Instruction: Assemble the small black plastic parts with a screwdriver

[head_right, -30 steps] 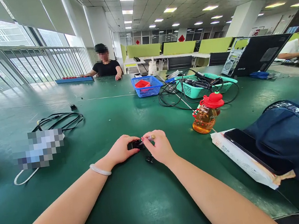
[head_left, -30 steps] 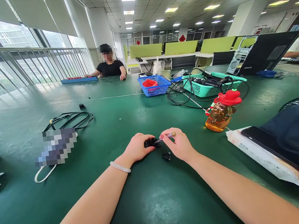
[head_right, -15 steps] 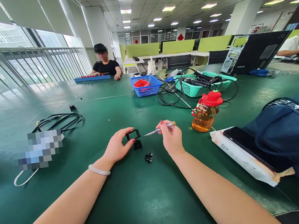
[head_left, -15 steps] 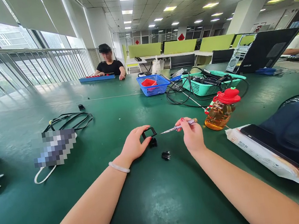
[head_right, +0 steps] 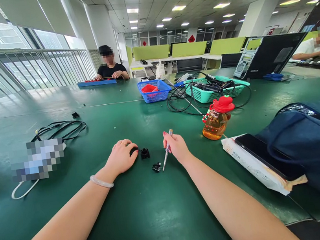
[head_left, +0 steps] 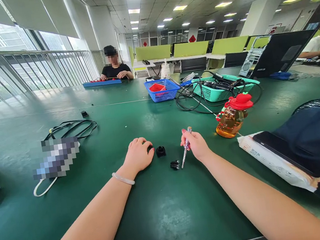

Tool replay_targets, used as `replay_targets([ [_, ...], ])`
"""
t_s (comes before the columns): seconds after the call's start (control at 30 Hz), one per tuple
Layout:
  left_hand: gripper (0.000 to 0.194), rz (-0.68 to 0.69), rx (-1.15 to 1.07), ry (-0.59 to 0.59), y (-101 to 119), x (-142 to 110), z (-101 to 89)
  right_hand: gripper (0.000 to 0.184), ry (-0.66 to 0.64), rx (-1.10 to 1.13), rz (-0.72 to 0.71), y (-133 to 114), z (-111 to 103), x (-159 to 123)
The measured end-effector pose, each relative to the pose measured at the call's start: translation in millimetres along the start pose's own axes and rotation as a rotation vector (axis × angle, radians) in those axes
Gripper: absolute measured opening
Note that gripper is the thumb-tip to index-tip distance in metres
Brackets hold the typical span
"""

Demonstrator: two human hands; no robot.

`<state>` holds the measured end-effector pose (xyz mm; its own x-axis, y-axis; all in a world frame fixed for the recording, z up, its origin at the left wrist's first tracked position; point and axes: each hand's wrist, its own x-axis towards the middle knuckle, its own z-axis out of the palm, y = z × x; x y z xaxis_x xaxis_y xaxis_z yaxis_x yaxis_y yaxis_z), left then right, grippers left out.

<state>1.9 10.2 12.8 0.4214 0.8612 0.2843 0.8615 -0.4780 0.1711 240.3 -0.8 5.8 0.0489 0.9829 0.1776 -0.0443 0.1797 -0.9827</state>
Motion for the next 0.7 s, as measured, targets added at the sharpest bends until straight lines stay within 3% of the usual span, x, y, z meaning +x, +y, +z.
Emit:
replay_targets([
  [0.17, 0.049, 0.196, -0.256, -0.066, 7.6, -1.1, 1.1, 0.059, -0.057, -0.001, -0.017, -0.4, 8.6, -3.9],
  [0.3, 0.060, 0.339, -0.296, -0.166, 14.9, -4.5, 2.3, 0.058, -0.026, 0.012, -0.041, 0.9, 5.6, -1.1],
  [0.47, 0.057, 0.365, -0.250, -0.195, 26.8, -7.9, 2.7, 0.056, 0.091, 0.160, -0.006, 2.0, -0.9, 4.1],
  [0.7, 0.032, 0.294, -0.160, -0.148, 43.2, -10.6, 6.7, 0.054, 0.144, 0.233, 0.001, 1.3, -2.3, 6.4],
])
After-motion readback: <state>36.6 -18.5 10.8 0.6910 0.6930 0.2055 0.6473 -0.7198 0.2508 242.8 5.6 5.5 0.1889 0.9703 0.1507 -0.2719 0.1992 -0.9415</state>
